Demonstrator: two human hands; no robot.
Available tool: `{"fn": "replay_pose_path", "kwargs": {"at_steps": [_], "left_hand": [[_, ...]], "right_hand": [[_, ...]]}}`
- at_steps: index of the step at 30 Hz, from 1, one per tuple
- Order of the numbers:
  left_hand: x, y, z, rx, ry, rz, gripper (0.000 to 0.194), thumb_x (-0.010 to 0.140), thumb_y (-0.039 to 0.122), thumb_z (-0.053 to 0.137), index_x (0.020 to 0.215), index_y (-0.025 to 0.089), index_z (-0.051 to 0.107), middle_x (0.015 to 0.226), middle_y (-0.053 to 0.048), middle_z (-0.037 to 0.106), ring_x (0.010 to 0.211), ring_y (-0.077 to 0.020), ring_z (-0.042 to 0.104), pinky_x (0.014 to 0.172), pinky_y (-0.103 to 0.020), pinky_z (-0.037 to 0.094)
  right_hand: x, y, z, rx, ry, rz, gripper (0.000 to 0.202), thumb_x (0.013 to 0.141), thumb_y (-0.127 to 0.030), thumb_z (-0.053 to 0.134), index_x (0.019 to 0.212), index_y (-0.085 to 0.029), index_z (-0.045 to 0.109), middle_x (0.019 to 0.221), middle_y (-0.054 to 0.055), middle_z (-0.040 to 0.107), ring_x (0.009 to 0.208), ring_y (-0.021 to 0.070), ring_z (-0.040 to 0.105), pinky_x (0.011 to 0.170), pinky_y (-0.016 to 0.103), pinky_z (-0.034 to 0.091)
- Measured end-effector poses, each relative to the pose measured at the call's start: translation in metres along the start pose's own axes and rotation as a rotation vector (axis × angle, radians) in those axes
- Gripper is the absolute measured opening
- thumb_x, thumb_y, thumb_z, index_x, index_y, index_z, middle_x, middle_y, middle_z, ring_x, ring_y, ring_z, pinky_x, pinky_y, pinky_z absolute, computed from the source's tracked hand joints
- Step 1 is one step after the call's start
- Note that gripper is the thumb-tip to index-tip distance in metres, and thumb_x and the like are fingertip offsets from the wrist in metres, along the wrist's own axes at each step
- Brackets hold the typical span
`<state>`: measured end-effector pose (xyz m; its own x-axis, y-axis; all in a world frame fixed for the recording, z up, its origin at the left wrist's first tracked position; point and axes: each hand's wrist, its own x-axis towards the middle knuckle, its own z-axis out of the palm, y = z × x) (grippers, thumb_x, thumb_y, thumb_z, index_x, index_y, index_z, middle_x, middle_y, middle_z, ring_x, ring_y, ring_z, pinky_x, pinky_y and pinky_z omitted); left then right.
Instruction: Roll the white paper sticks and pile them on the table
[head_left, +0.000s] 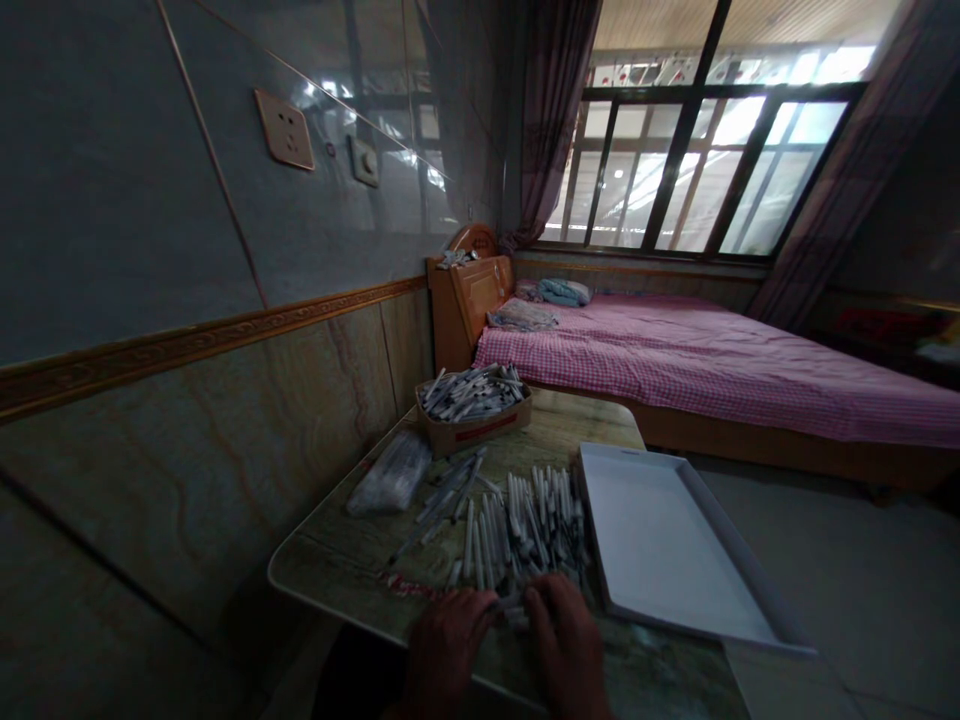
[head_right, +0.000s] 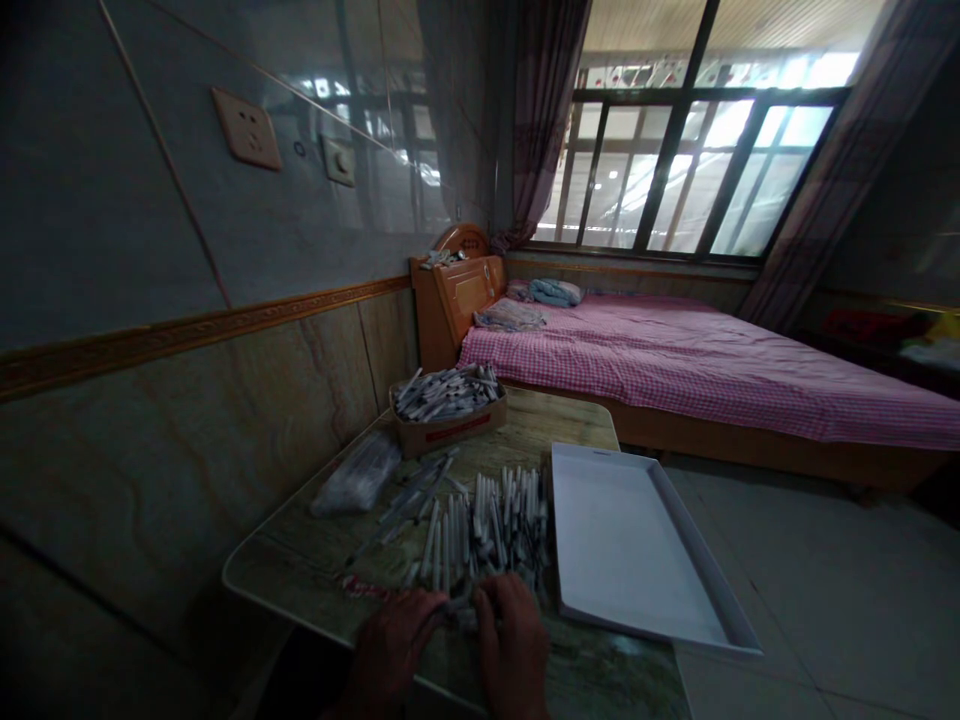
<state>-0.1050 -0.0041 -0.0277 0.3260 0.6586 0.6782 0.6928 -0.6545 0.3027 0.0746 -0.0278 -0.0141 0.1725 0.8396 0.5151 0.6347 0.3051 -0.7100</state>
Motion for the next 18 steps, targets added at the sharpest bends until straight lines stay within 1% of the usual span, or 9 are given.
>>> {"fn": "replay_pose_path", "kwargs": {"at_steps": [5,8,11,14,18], "left_hand": [[0.0006,0.001,0.0001,0.01,0.02,-0.003,0.042,0.103,0.041,0.034,0.093,0.024,0.071,0.075,0.0,0.075,0.066,-0.0142,0.071,0.062,-0.023,0.054],[-0.0006,0.0,0.0008,0.033,0.011,-0.017,0.042,0.103,0.042,0.034,0.093,0.024,0.071,0.076,0.0,0.076,0.067,-0.0148,0.071,0.062,-0.024,0.054],[-0.0015,-0.0008,0.0003,0.024,-0.001,-0.012,0.039,0.102,0.041,0.036,0.096,0.025,0.071,0.079,0.0,0.077,0.07,-0.0151,0.072,0.064,-0.024,0.056],[-0.0002,0.0002,-0.0014,0.0,-0.009,-0.013,0.038,0.102,0.041,0.037,0.095,0.025,0.071,0.079,0.0,0.077,0.071,-0.015,0.072,0.063,-0.024,0.056],[0.0025,0.0019,-0.0022,0.003,0.029,-0.004,0.039,0.102,0.04,0.037,0.093,0.025,0.072,0.075,0.0,0.076,0.067,-0.0141,0.071,0.061,-0.023,0.055]], "right_hand": [[0.0004,-0.0017,-0.0038,0.045,-0.038,-0.06,0.022,0.098,-0.034,0.048,0.086,-0.026,0.064,0.081,0.0,0.066,0.077,0.0157,0.064,0.069,0.024,0.05],[-0.0004,-0.0004,-0.004,0.04,-0.042,-0.031,0.019,0.098,-0.034,0.049,0.091,-0.026,0.064,0.084,0.0,0.066,0.079,0.0156,0.064,0.071,0.024,0.051],[-0.0024,0.0026,-0.0013,-0.007,-0.051,0.029,0.022,0.098,-0.038,0.051,0.084,-0.025,0.063,0.08,0.0,0.064,0.075,0.0162,0.063,0.069,0.025,0.05],[-0.0036,0.0046,0.0003,-0.019,-0.048,0.042,0.027,0.098,-0.04,0.05,0.077,-0.025,0.06,0.076,0.0,0.062,0.072,0.0167,0.062,0.067,0.026,0.049],[-0.0022,0.0031,-0.0022,0.034,-0.09,-0.023,0.023,0.099,-0.035,0.048,0.086,-0.025,0.063,0.083,0.001,0.065,0.08,0.0171,0.064,0.072,0.026,0.051]]}}
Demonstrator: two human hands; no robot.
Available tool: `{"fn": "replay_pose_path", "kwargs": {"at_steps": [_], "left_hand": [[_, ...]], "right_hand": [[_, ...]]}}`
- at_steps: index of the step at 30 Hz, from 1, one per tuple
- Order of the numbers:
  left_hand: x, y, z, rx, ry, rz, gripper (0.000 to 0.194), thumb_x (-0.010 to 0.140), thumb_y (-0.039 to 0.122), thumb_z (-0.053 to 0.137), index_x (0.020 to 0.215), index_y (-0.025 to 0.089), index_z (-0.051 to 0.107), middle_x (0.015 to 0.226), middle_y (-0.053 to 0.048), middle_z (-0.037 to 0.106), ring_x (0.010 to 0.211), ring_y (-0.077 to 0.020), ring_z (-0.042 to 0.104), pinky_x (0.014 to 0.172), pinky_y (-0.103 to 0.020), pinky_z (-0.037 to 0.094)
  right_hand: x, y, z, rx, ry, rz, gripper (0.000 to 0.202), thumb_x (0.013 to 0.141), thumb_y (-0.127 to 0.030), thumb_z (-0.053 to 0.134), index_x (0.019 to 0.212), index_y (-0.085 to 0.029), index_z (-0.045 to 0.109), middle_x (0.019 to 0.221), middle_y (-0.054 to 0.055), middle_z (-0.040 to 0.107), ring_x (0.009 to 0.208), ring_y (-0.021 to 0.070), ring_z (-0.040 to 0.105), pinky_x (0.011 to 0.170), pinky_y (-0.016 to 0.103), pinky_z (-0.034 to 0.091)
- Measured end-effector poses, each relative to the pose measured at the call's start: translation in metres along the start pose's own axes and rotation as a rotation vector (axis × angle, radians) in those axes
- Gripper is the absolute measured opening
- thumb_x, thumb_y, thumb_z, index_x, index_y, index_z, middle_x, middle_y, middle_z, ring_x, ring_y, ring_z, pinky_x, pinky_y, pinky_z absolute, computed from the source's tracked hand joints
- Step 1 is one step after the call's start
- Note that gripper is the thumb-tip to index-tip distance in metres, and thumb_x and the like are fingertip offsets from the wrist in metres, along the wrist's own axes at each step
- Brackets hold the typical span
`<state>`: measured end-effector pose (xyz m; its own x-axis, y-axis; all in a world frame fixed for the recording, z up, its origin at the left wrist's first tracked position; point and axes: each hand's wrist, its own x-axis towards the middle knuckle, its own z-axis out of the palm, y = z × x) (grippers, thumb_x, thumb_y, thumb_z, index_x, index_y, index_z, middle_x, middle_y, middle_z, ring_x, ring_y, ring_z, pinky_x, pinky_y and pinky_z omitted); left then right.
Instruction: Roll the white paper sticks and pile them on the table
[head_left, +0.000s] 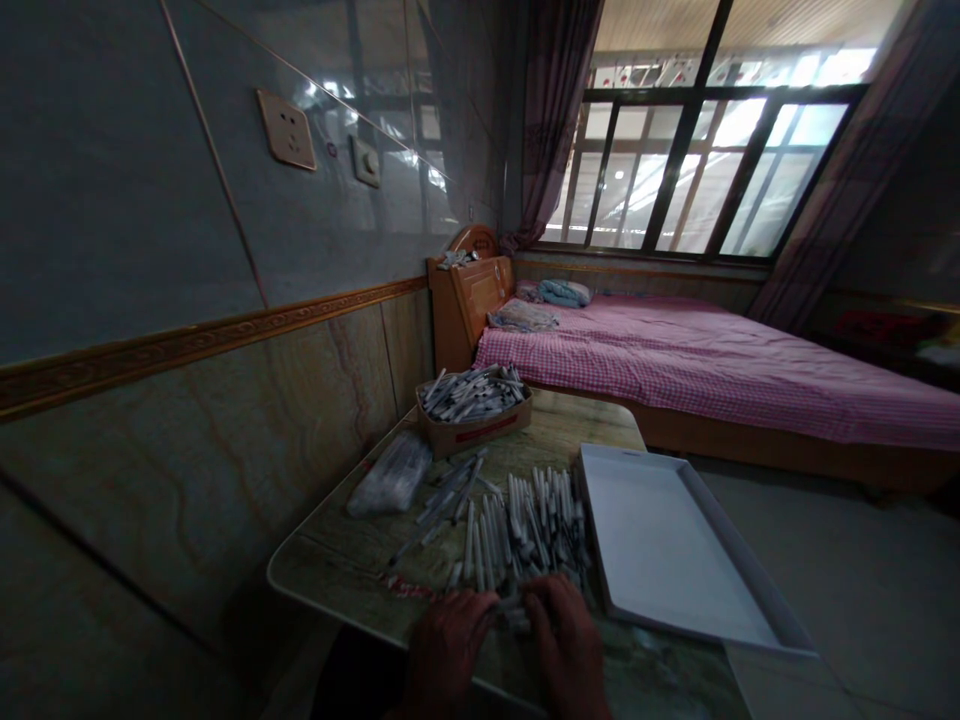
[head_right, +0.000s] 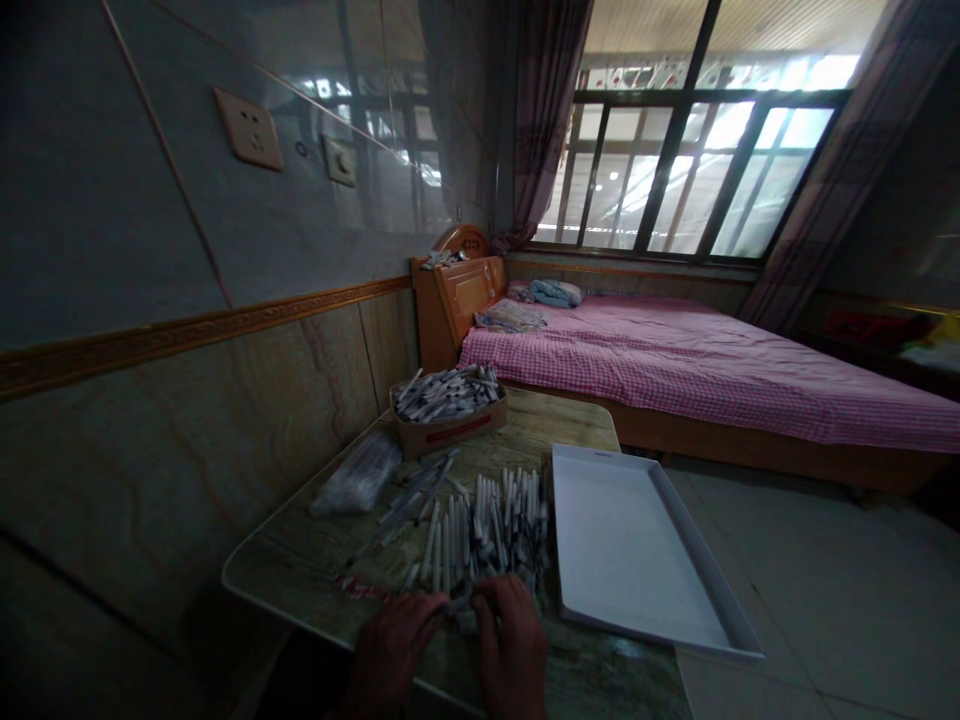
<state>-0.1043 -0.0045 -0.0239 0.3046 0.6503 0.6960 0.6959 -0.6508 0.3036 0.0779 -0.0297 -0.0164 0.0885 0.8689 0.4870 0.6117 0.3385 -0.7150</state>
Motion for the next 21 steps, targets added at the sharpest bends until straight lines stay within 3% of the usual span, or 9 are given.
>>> {"fn": "replay_pose_path", "kwargs": {"at_steps": [3,9,16,21], "left_hand": [[0.0006,0.0003,0.0004,0.014,0.008,-0.01,0.041,0.102,0.042,0.036,0.092,0.025,0.072,0.075,0.0,0.075,0.065,-0.0139,0.07,0.059,-0.023,0.054],[-0.001,0.0007,0.0005,0.025,0.0,0.001,0.044,0.103,0.042,0.032,0.093,0.024,0.071,0.076,0.0,0.076,0.066,-0.0144,0.071,0.061,-0.024,0.054],[0.0005,0.0026,0.0007,0.04,0.006,-0.003,0.043,0.103,0.041,0.033,0.092,0.024,0.071,0.075,0.0,0.076,0.066,-0.0149,0.071,0.061,-0.025,0.055],[0.0015,0.0026,-0.0013,0.045,0.005,0.01,0.043,0.103,0.04,0.033,0.093,0.024,0.071,0.075,0.0,0.076,0.065,-0.0148,0.071,0.06,-0.025,0.055]], "right_hand": [[0.0013,-0.0016,-0.0012,0.0,0.019,-0.004,0.021,0.099,-0.035,0.048,0.092,-0.026,0.065,0.086,0.002,0.067,0.082,0.0172,0.064,0.074,0.026,0.051],[0.0007,-0.0005,0.0015,-0.058,0.045,0.05,0.026,0.098,-0.039,0.051,0.079,-0.025,0.062,0.078,0.0,0.064,0.073,0.0168,0.062,0.068,0.025,0.049],[-0.0006,0.0007,0.0003,-0.028,0.074,-0.026,0.018,0.098,-0.036,0.05,0.097,-0.026,0.065,0.089,0.003,0.068,0.084,0.0186,0.065,0.075,0.028,0.052],[-0.0005,0.0005,0.0012,-0.099,0.066,0.019,0.024,0.098,-0.038,0.05,0.081,-0.026,0.062,0.08,0.001,0.065,0.076,0.0183,0.063,0.069,0.028,0.049]]}}
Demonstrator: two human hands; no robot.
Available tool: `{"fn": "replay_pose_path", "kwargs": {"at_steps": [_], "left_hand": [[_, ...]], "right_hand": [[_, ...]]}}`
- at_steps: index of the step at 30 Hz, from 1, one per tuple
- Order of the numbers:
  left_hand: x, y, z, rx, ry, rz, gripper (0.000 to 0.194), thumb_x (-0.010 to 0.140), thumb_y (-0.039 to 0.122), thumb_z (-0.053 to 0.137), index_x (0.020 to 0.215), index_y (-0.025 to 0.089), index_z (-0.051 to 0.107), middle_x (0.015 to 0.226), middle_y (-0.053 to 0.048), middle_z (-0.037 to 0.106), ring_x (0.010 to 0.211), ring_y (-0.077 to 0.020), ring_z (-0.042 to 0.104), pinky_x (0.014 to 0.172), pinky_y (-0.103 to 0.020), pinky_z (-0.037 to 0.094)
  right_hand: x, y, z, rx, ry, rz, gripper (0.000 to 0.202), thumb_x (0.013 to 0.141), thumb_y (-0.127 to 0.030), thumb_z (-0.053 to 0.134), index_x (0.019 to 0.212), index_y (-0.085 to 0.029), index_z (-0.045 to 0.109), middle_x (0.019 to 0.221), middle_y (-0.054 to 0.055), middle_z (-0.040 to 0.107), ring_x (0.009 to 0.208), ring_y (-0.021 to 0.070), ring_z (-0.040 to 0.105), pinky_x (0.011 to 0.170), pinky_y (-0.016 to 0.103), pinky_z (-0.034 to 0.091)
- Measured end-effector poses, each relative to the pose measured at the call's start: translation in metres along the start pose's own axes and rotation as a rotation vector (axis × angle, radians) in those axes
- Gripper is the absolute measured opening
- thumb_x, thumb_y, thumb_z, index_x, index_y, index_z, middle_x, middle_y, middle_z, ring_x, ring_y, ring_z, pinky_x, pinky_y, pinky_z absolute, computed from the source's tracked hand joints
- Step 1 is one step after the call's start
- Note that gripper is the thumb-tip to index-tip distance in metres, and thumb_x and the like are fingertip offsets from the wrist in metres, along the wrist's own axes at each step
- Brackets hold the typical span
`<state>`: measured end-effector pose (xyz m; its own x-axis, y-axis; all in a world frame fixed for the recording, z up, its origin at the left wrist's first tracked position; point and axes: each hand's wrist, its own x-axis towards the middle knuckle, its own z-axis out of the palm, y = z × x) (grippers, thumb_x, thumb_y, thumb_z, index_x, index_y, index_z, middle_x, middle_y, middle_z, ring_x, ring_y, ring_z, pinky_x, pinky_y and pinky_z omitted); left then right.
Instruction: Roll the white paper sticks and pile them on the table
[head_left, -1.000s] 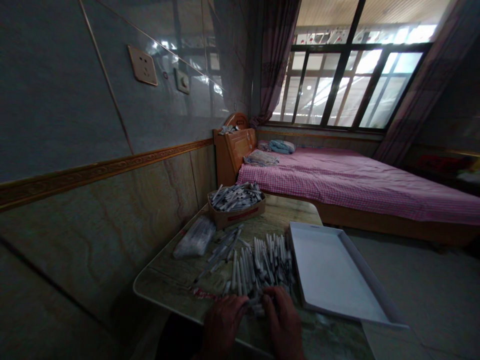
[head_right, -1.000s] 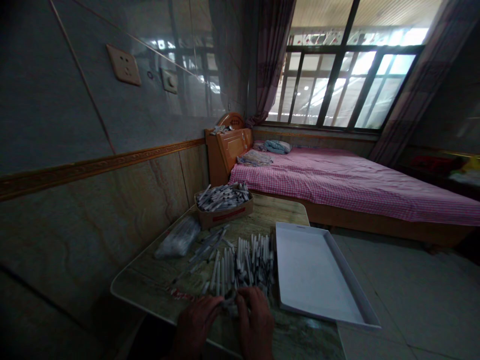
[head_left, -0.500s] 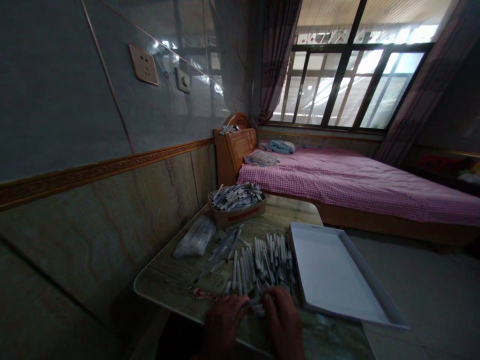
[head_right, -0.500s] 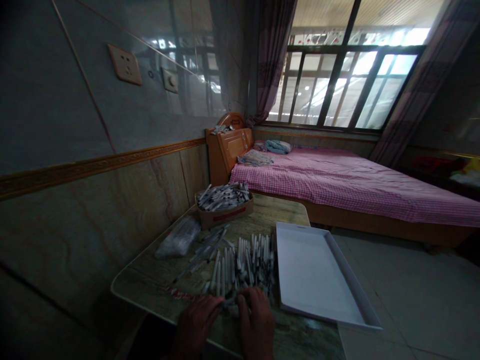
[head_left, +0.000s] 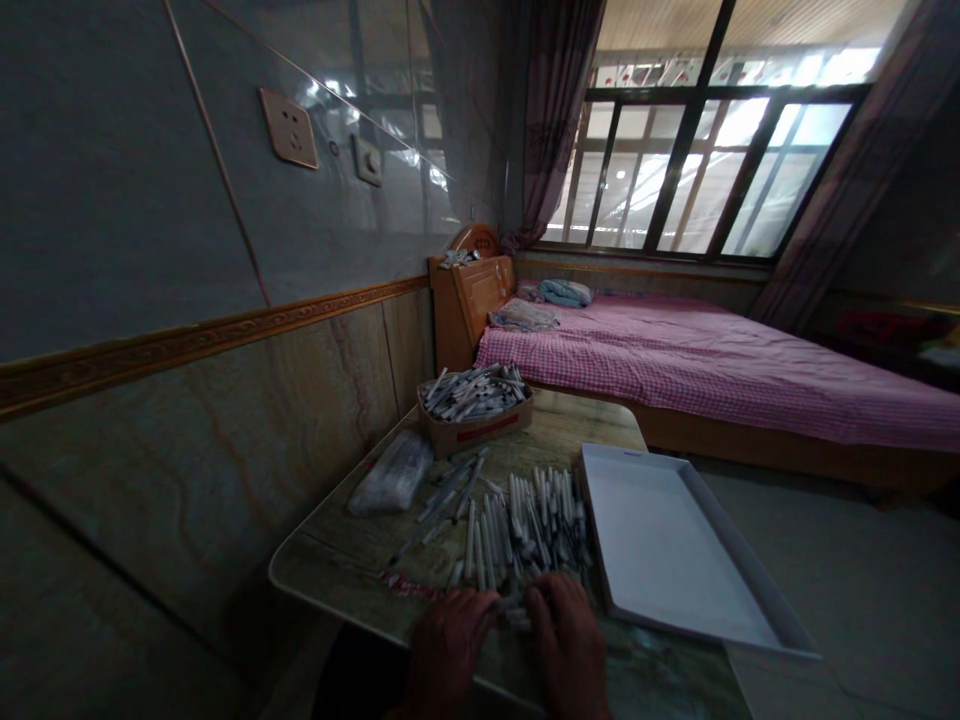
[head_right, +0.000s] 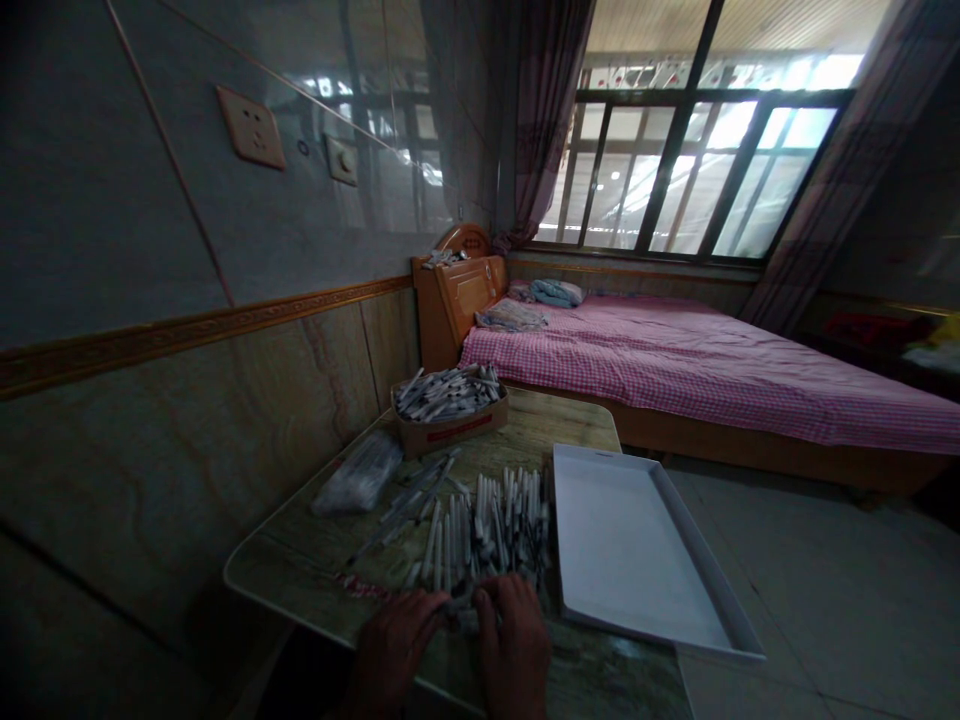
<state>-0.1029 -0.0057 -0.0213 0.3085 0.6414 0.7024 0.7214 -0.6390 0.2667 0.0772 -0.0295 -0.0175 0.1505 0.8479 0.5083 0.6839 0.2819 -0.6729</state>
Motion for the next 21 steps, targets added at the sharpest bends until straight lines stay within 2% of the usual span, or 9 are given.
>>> {"fn": "replay_pose_path", "kwargs": {"at_steps": [4,7,12,17,19,21], "left_hand": [[0.0003,-0.0001,-0.0001,0.022,-0.011,-0.008,0.046,0.103,0.043,0.032,0.091,0.024,0.071,0.074,0.0,0.076,0.064,-0.0146,0.071,0.059,-0.025,0.055],[0.0005,0.0003,0.0002,0.017,0.005,-0.01,0.044,0.103,0.042,0.033,0.091,0.023,0.071,0.075,0.0,0.076,0.064,-0.0146,0.071,0.06,-0.025,0.055],[-0.0006,0.0003,0.0001,-0.018,-0.012,-0.026,0.043,0.103,0.041,0.033,0.093,0.024,0.07,0.076,0.001,0.076,0.067,-0.0145,0.072,0.061,-0.024,0.055],[-0.0012,-0.0001,0.0007,-0.021,-0.022,-0.031,0.042,0.103,0.042,0.034,0.093,0.024,0.07,0.076,0.0,0.076,0.067,-0.0149,0.072,0.061,-0.024,0.056],[-0.0003,0.0002,0.0007,-0.01,-0.017,-0.02,0.042,0.103,0.042,0.033,0.092,0.024,0.07,0.076,0.001,0.076,0.066,-0.0146,0.072,0.061,-0.024,0.055],[0.0008,0.0007,0.0002,-0.001,-0.007,-0.004,0.044,0.103,0.041,0.031,0.092,0.024,0.07,0.076,0.001,0.076,0.066,-0.0141,0.072,0.06,-0.024,0.055]], "right_hand": [[0.0011,-0.0008,-0.0013,0.039,-0.019,-0.061,0.022,0.099,-0.035,0.047,0.089,-0.026,0.064,0.084,0.002,0.066,0.081,0.0186,0.063,0.073,0.028,0.05],[0.0018,-0.0015,-0.0022,0.036,-0.001,-0.037,0.018,0.099,-0.036,0.05,0.097,-0.027,0.065,0.091,0.003,0.068,0.087,0.0193,0.064,0.076,0.028,0.051],[0.002,-0.0012,-0.0025,-0.008,-0.018,-0.013,0.026,0.097,-0.041,0.051,0.08,-0.026,0.064,0.08,0.002,0.066,0.077,0.019,0.062,0.07,0.028,0.049],[0.0036,-0.0035,-0.0052,0.036,0.004,-0.096,0.018,0.097,-0.034,0.053,0.09,-0.028,0.068,0.085,0.001,0.069,0.082,0.0188,0.064,0.072,0.027,0.051],[0.0043,-0.0055,-0.0057,0.041,0.032,-0.091,0.017,0.097,-0.036,0.053,0.095,-0.028,0.068,0.087,0.002,0.069,0.083,0.0195,0.064,0.072,0.028,0.051],[0.0045,-0.0066,-0.0053,0.02,0.054,-0.056,0.02,0.097,-0.039,0.053,0.092,-0.027,0.067,0.084,0.002,0.069,0.08,0.02,0.064,0.07,0.028,0.05]]}}
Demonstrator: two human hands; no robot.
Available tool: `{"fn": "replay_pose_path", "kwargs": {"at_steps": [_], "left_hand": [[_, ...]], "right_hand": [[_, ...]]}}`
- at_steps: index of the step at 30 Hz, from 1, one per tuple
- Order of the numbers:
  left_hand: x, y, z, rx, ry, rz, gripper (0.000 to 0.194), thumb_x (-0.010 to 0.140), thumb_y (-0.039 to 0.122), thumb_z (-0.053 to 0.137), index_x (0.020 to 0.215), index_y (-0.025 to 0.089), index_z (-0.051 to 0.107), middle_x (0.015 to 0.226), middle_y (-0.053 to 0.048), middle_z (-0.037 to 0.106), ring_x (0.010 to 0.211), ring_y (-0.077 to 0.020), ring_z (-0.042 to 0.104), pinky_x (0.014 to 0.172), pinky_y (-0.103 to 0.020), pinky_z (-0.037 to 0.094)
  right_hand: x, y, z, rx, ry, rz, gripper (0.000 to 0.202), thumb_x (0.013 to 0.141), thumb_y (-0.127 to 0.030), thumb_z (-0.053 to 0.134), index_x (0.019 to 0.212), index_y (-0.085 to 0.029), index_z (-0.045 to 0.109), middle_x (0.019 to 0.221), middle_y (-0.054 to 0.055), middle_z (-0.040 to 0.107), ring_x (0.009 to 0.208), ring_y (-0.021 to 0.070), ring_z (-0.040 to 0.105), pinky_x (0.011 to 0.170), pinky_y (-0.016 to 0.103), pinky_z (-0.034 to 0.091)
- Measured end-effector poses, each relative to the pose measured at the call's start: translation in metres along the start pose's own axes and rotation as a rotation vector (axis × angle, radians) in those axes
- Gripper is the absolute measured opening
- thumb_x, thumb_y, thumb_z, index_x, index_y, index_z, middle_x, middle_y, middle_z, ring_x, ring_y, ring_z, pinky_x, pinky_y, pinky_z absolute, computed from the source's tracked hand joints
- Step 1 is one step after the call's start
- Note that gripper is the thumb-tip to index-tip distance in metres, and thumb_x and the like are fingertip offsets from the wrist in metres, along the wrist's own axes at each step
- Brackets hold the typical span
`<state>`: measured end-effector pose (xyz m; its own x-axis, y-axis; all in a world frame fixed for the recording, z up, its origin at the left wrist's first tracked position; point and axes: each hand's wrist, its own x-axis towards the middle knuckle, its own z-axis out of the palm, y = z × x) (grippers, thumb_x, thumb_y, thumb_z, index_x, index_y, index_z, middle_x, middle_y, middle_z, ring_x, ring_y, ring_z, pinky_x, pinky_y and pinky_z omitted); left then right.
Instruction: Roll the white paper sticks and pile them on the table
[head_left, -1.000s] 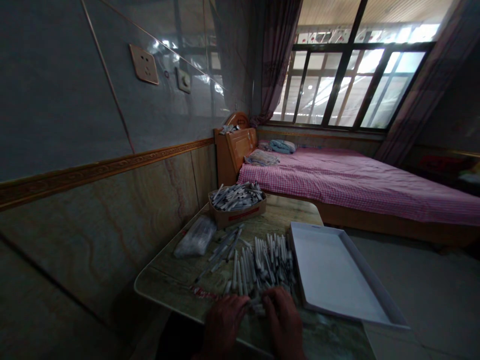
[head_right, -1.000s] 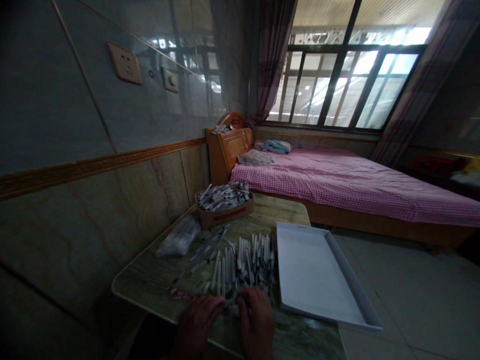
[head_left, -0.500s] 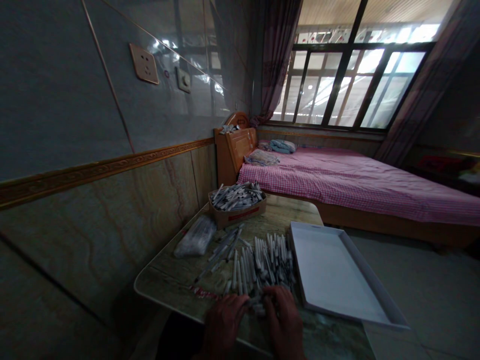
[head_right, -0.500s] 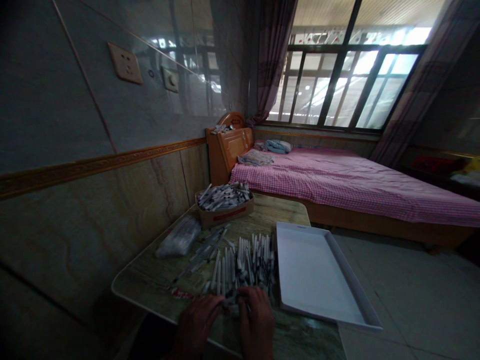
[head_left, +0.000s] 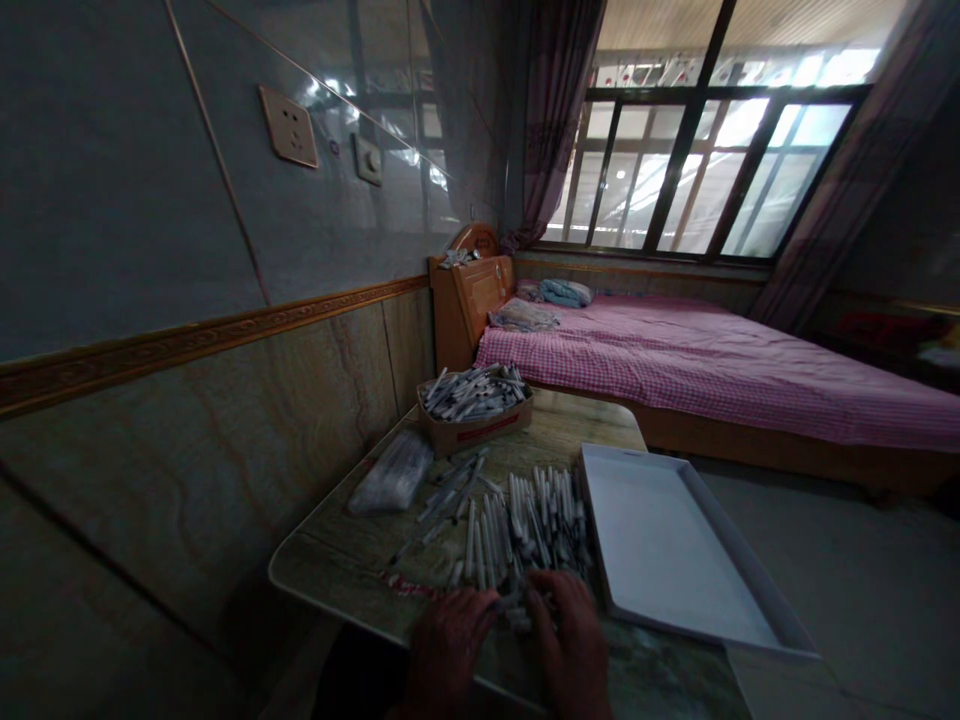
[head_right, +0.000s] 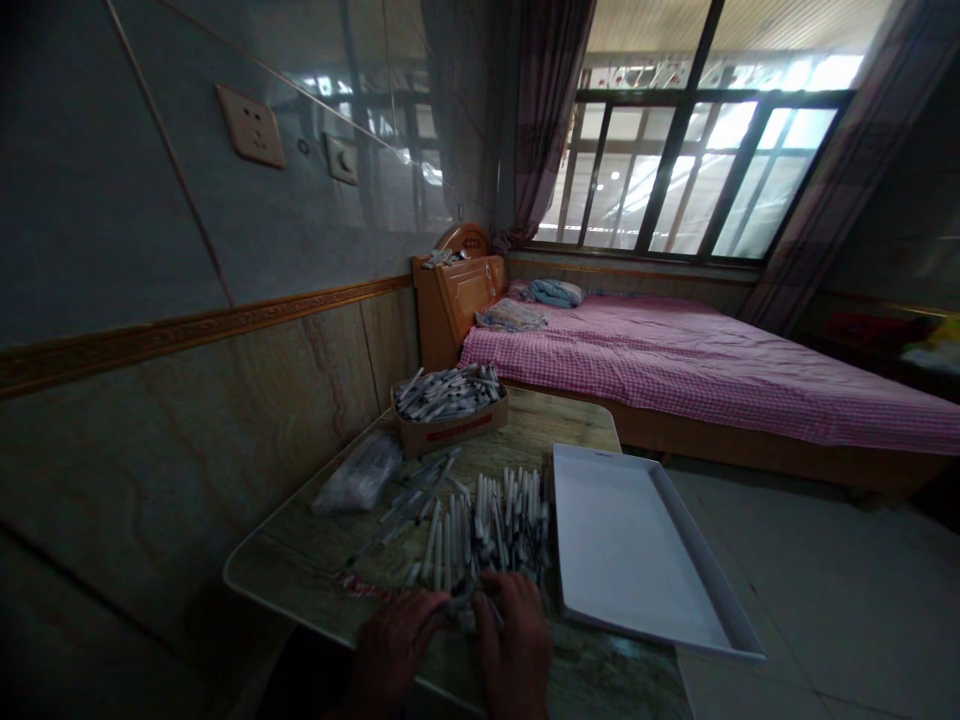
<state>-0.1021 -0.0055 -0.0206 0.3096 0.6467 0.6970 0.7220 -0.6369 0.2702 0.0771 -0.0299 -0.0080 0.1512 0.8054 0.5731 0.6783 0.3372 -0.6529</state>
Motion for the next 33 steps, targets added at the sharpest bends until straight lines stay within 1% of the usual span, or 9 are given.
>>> {"fn": "replay_pose_path", "kwargs": {"at_steps": [3,4,9,13,16,19,24,28,33], "left_hand": [[0.0013,0.0008,-0.0013,0.012,0.007,0.008,0.044,0.103,0.042,0.031,0.092,0.024,0.069,0.075,0.001,0.076,0.065,-0.0141,0.072,0.06,-0.024,0.054],[0.0015,0.001,-0.0017,0.015,0.007,0.009,0.044,0.103,0.042,0.031,0.092,0.025,0.069,0.074,0.001,0.076,0.065,-0.0143,0.072,0.059,-0.024,0.054],[-0.0002,0.0006,-0.0001,0.01,0.007,0.008,0.042,0.103,0.041,0.031,0.092,0.024,0.069,0.075,0.002,0.076,0.064,-0.0146,0.072,0.059,-0.025,0.054],[-0.0039,-0.0017,0.0032,-0.001,-0.013,-0.016,0.041,0.103,0.042,0.033,0.094,0.024,0.069,0.077,0.001,0.076,0.067,-0.0149,0.072,0.061,-0.025,0.055],[-0.0057,-0.0029,0.004,-0.013,-0.052,-0.03,0.04,0.103,0.041,0.033,0.095,0.025,0.069,0.078,0.001,0.076,0.07,-0.0154,0.072,0.063,-0.025,0.055],[-0.006,-0.0028,0.004,-0.011,-0.056,-0.023,0.042,0.103,0.04,0.032,0.094,0.025,0.069,0.077,0.001,0.075,0.069,-0.0154,0.071,0.063,-0.025,0.054],[-0.0047,-0.001,0.0037,-0.001,-0.055,-0.019,0.044,0.104,0.04,0.03,0.093,0.025,0.069,0.074,0.001,0.074,0.067,-0.0151,0.07,0.06,-0.025,0.053],[-0.0032,-0.0002,0.0019,-0.003,-0.045,-0.011,0.045,0.104,0.041,0.029,0.093,0.024,0.069,0.074,0.001,0.074,0.066,-0.0155,0.07,0.061,-0.026,0.054],[-0.0049,0.0002,0.0022,-0.037,-0.043,-0.063,0.046,0.102,0.046,0.029,0.094,0.026,0.07,0.077,0.0,0.076,0.069,-0.0158,0.072,0.063,-0.026,0.055]], "right_hand": [[-0.001,0.0013,0.0013,-0.031,-0.02,0.022,0.025,0.096,-0.04,0.053,0.079,-0.026,0.064,0.077,0.001,0.066,0.075,0.0193,0.062,0.068,0.028,0.048],[-0.0015,0.0023,0.0015,-0.029,-0.035,0.012,0.025,0.097,-0.039,0.053,0.078,-0.026,0.064,0.076,0.001,0.065,0.075,0.0188,0.062,0.068,0.028,0.048],[-0.0019,0.0066,0.0007,0.006,-0.061,-0.044,0.018,0.097,-0.033,0.053,0.087,-0.027,0.067,0.083,0.001,0.067,0.08,0.018,0.062,0.072,0.027,0.049],[-0.0013,0.0073,0.001,-0.006,-0.056,-0.033,0.017,0.096,-0.036,0.054,0.093,-0.028,0.069,0.087,0.002,0.069,0.083,0.0191,0.063,0.073,0.028,0.051],[-0.0019,0.007,0.002,-0.04,-0.064,0.025,0.021,0.096,-0.041,0.055,0.088,-0.027,0.068,0.085,0.002,0.068,0.082,0.0198,0.063,0.073,0.029,0.05],[-0.0023,0.0066,0.0021,-0.034,-0.081,0.02,0.025,0.097,-0.04,0.053,0.081,-0.026,0.066,0.081,0.001,0.066,0.079,0.019,0.061,0.071,0.029,0.048],[-0.0013,0.0054,-0.0001,0.034,-0.108,-0.011,0.022,0.098,-0.033,0.052,0.083,-0.025,0.065,0.082,0.0,0.064,0.082,0.0177,0.06,0.073,0.027,0.047],[-0.0008,0.0055,-0.0012,0.068,-0.122,-0.005,0.019,0.098,-0.032,0.053,0.086,-0.026,0.066,0.085,0.001,0.065,0.084,0.0178,0.06,0.075,0.027,0.047],[-0.001,0.0068,-0.002,0.107,-0.124,0.021,0.018,0.097,-0.032,0.053,0.09,-0.027,0.069,0.09,0.001,0.067,0.088,0.0188,0.061,0.079,0.028,0.048]]}}
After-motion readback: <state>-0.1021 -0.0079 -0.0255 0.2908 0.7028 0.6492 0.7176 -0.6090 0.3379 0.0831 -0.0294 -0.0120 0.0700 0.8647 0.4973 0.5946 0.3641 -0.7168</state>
